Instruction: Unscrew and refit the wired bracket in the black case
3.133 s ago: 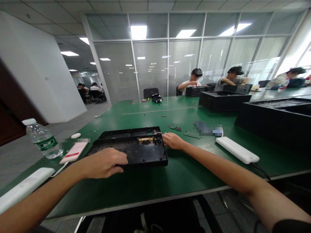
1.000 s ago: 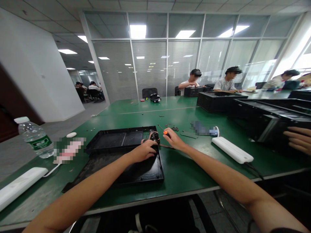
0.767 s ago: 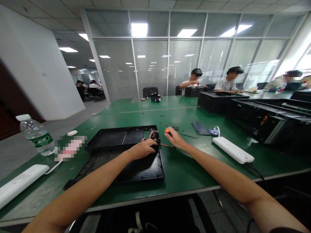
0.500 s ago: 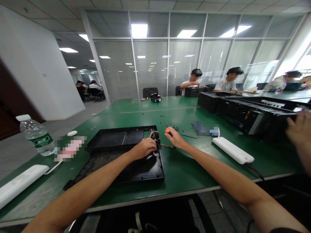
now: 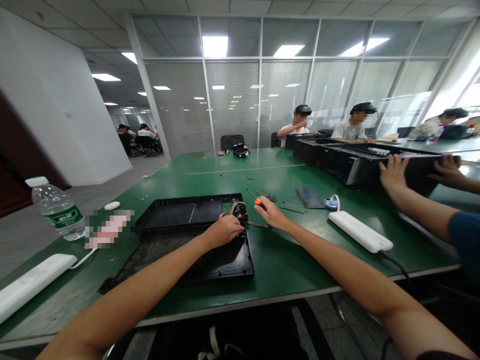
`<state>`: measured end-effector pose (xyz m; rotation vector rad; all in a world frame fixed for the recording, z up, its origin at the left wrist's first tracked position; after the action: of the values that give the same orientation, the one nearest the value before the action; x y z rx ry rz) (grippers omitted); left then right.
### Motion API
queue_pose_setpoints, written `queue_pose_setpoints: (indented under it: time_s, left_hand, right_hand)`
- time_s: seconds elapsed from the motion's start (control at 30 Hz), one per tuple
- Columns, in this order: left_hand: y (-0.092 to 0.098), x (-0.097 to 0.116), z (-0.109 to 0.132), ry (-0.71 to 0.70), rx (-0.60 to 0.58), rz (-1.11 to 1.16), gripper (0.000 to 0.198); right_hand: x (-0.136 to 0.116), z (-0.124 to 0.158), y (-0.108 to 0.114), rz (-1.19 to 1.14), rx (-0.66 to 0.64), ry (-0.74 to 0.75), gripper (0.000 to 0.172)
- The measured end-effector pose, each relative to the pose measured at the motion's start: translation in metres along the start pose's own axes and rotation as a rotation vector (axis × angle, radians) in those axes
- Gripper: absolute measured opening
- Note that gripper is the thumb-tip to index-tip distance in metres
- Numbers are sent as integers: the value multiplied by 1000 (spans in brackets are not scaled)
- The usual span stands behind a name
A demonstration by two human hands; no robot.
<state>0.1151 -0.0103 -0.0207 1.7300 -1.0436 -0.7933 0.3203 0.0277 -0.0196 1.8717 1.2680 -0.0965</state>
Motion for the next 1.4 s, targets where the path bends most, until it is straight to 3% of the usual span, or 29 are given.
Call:
queue_pose_setpoints:
  time_s: [0.27,0.43,0.77,0.87,1.0,1.07,1.17,1.27,1.4]
  left_hand:
    - [2,1,3,3,-17,-17,21]
    - [-1,-2,3,85,34,29,20]
    - [-5,-1,3,67,41,76,18]
    - [-2,-1,5,73,52,64,18]
    - [0,0,5,25,62,125,16]
    - [0,0,4,3,54,168,15]
    - [-1,-2,3,73,61,208,14]
    - [-3,-4,4,174,72,246,31]
    - [-7,-4,5,213,72,287,42]
  right_hand:
    - [-2,-2,3,12,15,-6,17]
    - [4,-3,5,-28,87,-153,24]
    - [4,-1,6,-72,32,-201,23]
    - [0,-2,14,-208,-88,-237,26]
    - [-2,-1,37,-495,-378,-322,33]
    - [0,-2,48,-555,-425,-393,34]
    - [1,-4,57,-545,-227,-446,28]
    - [-9,-6,54,-376,49,-331,25]
    - [-27,-4,42,-48,107,-124,23]
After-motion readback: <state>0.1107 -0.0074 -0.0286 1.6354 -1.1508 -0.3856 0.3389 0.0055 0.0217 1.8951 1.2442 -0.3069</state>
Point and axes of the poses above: each hand's wrist, its own z-axis away from the middle knuckle, its own y-axis out of the back of the hand, x = y × z, the point moved 2 cm from there along -z, towards the middle knuckle, and after that the axes turned 3 degrees about -y, right-handed, at the moved point
